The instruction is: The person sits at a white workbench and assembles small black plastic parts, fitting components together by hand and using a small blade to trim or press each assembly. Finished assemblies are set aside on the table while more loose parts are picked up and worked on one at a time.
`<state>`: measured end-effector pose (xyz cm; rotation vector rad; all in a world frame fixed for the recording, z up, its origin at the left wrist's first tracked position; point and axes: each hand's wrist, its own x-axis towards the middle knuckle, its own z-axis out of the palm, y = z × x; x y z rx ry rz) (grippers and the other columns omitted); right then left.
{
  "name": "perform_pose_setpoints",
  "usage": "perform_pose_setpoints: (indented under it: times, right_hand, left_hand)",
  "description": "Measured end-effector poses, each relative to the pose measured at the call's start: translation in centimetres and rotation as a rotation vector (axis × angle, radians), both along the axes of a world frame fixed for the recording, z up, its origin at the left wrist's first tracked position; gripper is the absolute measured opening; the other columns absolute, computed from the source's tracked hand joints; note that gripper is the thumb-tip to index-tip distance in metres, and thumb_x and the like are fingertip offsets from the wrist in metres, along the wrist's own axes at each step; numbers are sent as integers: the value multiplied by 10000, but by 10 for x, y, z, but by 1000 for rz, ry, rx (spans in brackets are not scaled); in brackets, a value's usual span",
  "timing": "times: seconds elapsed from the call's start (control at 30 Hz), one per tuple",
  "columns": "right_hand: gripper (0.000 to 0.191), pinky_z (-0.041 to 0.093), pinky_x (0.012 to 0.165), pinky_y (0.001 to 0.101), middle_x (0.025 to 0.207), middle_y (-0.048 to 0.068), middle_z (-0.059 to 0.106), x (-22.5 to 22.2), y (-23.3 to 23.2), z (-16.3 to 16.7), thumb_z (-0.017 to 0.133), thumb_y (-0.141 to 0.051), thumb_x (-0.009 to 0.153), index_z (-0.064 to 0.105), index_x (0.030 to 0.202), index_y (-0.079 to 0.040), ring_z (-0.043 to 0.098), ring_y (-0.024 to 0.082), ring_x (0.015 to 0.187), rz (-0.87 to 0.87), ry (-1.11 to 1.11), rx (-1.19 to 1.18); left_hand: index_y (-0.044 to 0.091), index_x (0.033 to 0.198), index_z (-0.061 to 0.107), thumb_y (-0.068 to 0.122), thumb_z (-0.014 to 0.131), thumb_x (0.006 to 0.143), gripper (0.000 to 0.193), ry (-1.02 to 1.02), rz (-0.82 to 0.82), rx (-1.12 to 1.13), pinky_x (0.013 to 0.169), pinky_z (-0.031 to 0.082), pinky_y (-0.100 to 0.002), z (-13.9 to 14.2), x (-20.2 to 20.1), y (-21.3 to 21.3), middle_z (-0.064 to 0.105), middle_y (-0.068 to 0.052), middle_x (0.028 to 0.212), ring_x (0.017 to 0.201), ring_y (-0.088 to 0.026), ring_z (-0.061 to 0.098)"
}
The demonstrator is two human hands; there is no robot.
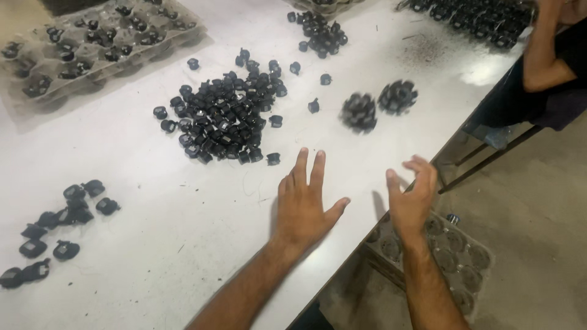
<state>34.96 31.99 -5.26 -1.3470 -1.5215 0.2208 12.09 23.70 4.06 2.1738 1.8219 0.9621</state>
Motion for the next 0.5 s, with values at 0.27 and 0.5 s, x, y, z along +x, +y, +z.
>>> perform_pose_setpoints:
  times: [0.27,0.5]
  right_hand:
    - [119,558,1015,438,1061,70,768,-103,-127,-44,779,-179,906,731,995,-116,730,240,1071,784,-25,-50]
    - [350,431,973,444,1124,120,638,-171,-199,2,823,-275,852,724,1118,-70,576,290,1079,1199,-391,-142]
  left_hand:
    - [55,1503,430,385,775,796,853,-37,476,-237,1113,367,-510,-31,-139,-166,486,-212,1456,1352,-364,458]
    - [-101,1557,266,293,723,877,910,-860,1014,-576,1124,463,-554,-151,-266,-377,519,-323,1482,1390,-410,530]
